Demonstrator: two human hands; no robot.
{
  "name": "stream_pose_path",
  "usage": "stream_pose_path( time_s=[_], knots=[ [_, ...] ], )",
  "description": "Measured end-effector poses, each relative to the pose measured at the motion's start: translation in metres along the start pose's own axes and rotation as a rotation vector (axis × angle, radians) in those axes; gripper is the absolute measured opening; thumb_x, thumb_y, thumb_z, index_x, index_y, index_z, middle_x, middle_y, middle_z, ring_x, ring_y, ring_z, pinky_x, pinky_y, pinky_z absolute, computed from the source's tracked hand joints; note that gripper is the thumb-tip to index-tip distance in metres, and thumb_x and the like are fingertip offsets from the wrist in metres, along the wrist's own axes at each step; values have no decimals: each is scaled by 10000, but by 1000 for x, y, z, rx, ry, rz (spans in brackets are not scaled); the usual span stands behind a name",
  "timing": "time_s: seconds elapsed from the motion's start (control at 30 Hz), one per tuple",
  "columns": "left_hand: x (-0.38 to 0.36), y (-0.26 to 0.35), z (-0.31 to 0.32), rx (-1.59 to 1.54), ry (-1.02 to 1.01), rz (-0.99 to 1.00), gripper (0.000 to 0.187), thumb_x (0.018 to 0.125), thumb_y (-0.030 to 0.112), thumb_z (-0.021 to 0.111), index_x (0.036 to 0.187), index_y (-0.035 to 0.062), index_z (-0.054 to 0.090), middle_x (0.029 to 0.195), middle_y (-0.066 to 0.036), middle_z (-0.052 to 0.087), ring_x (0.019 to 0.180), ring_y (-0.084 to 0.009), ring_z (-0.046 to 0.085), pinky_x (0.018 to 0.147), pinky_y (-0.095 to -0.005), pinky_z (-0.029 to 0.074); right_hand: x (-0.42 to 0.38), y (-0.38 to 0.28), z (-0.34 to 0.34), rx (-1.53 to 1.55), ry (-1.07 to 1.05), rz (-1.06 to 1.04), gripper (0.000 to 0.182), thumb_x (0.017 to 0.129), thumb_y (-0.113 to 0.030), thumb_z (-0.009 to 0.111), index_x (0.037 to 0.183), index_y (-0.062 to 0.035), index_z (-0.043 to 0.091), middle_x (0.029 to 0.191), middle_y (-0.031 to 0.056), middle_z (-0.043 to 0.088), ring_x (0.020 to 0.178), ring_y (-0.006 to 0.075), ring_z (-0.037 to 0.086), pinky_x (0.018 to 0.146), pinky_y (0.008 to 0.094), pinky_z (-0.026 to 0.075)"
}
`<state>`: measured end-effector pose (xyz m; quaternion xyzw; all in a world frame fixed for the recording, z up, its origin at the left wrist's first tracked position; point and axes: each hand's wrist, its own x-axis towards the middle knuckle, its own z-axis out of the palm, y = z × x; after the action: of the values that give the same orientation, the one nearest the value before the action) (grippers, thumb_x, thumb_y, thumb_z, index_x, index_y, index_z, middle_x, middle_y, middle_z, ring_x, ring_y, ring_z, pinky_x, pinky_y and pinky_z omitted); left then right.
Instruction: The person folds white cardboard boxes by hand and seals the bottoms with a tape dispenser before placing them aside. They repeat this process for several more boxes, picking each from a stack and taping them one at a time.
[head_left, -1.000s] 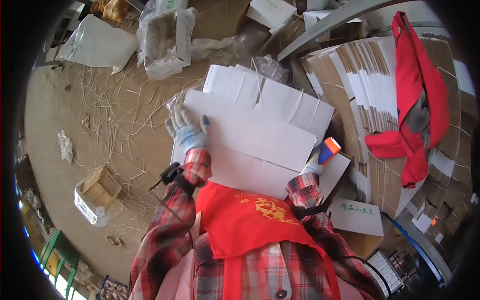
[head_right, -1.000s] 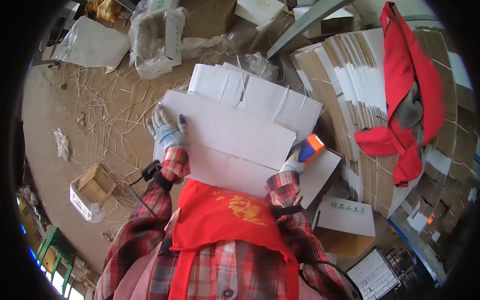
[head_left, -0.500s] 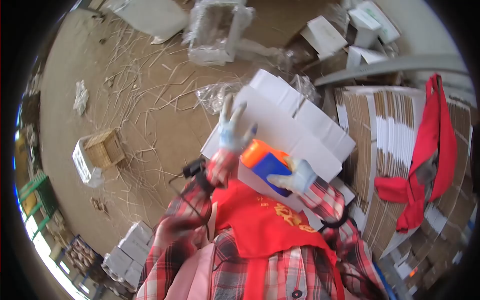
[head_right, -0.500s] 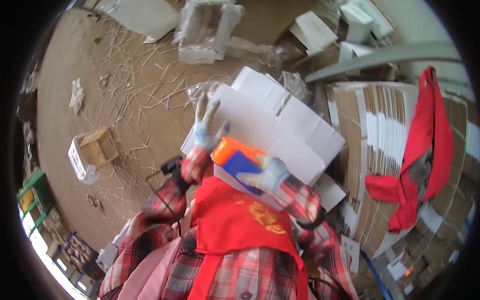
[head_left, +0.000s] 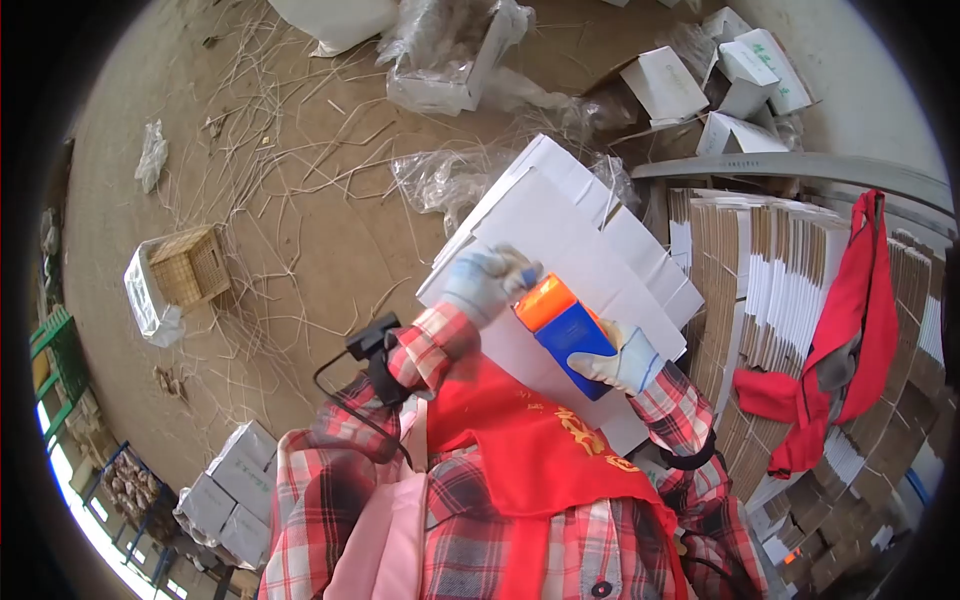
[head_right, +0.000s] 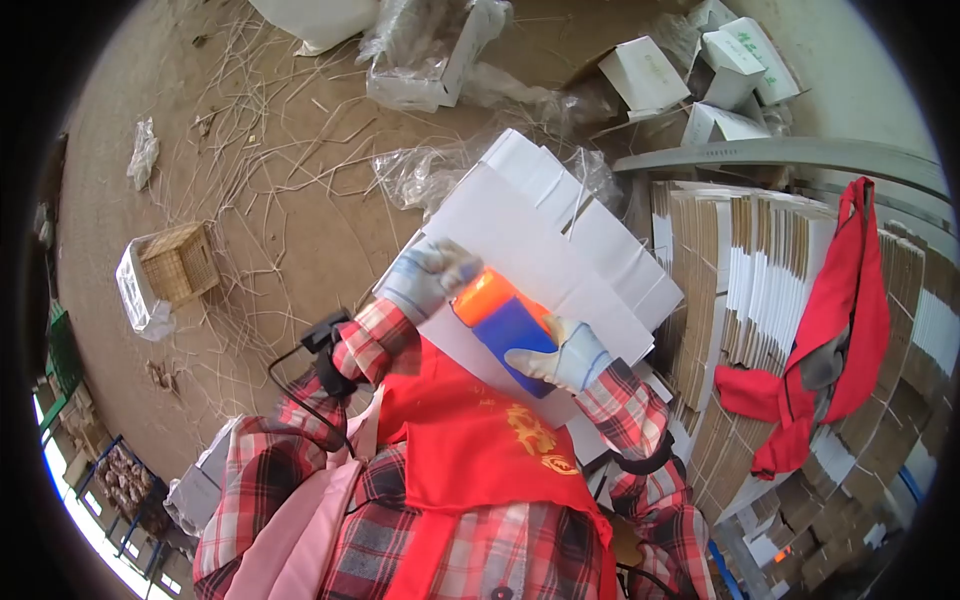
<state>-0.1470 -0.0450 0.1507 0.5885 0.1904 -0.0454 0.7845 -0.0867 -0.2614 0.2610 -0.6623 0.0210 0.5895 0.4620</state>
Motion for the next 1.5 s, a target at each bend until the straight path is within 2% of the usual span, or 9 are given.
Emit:
stream_pose_path(
  time_s=[0.17, 0.27, 0.47, 0.63, 0.77, 0.93, 1.13, 1.27, 1.5],
  knots=[
    [68, -4, -95, 138, 355, 187, 116, 714, -9, 491, 757, -33, 596, 735, -138, 576, 715, -220, 580, 705, -333, 494, -16, 2, -7, -49, 68, 155, 462, 705, -228, 752, 1062, -3, 564, 727, 2, 589, 577, 68, 505, 530, 210, 439],
    [95, -45, -103, 1376, 255, 30, 208, 774, 300, 574, 856, 141, 679, 780, -125, 631, 783, -261, 617, 722, -344, 486, -14, 18, -7, -82, 146, 152, 429, 708, -236, 744, 1029, -5, 579, 688, 4, 579, 522, 72, 502, 463, 218, 427],
    [95, -89, -94, 1057, 46, -287, 353, 829, 447, 496, 1034, 195, 636, 1125, -130, 576, 1023, -361, 535, 874, -440, 416, -5, -3, 8, 21, 191, 290, 448, 707, -319, 721, 987, 8, 600, 681, 47, 596, 507, 104, 544, 443, 254, 455],
    [97, -100, -75, 1380, -96, -893, 708, 796, 320, 548, 1392, 347, 168, 1495, -6, 60, 1308, -258, 278, 1012, -617, 182, 2, 14, -6, -391, 266, 271, 481, 675, -325, 732, 978, 33, 626, 811, 128, 653, 722, 185, 632, 662, 298, 498],
    [94, -119, -116, 1144, 254, -286, 397, 793, 364, 540, 1102, 122, 600, 992, -155, 631, 950, -363, 581, 873, -408, 436, 6, 17, -6, -378, 289, 238, 434, 681, -338, 750, 883, 35, 656, 710, 56, 632, 612, 101, 574, 570, 265, 475],
    [30, -19, 22, 1376, 246, 440, 704, 756, 343, 598, 1372, 194, 293, 1364, -171, 320, 1218, -364, 368, 980, -448, 345, 0, 30, -9, -396, 217, 235, 447, 676, -339, 746, 905, 31, 644, 713, 67, 635, 618, 118, 585, 579, 283, 480],
    [39, -16, 38, 1323, 218, 302, 699, 750, 337, 610, 1364, 188, 311, 1331, -201, 357, 1201, -384, 381, 989, -448, 338, -118, 111, -79, -327, 200, 103, 536, 680, -399, 711, 1067, -44, 605, 840, 98, 656, 731, 164, 622, 673, 305, 492],
    [47, -20, 53, 1332, 204, 401, 668, 782, 329, 577, 1371, 178, 301, 1330, -206, 357, 1199, -378, 382, 999, -428, 331, -234, 209, -118, -144, 411, 550, 516, 688, -313, 700, 1136, -86, 581, 849, 34, 642, 743, 133, 596, 710, 287, 481],
    [63, -51, 37, 1552, 135, 578, 630, 826, 303, 538, 1359, 64, 303, 1333, -198, 369, 1191, -347, 404, 987, -390, 353, -69, 335, -96, -178, 538, 212, 492, 682, -329, 699, 1094, -79, 594, 808, 40, 636, 672, 145, 597, 615, 300, 483]
  ],
)
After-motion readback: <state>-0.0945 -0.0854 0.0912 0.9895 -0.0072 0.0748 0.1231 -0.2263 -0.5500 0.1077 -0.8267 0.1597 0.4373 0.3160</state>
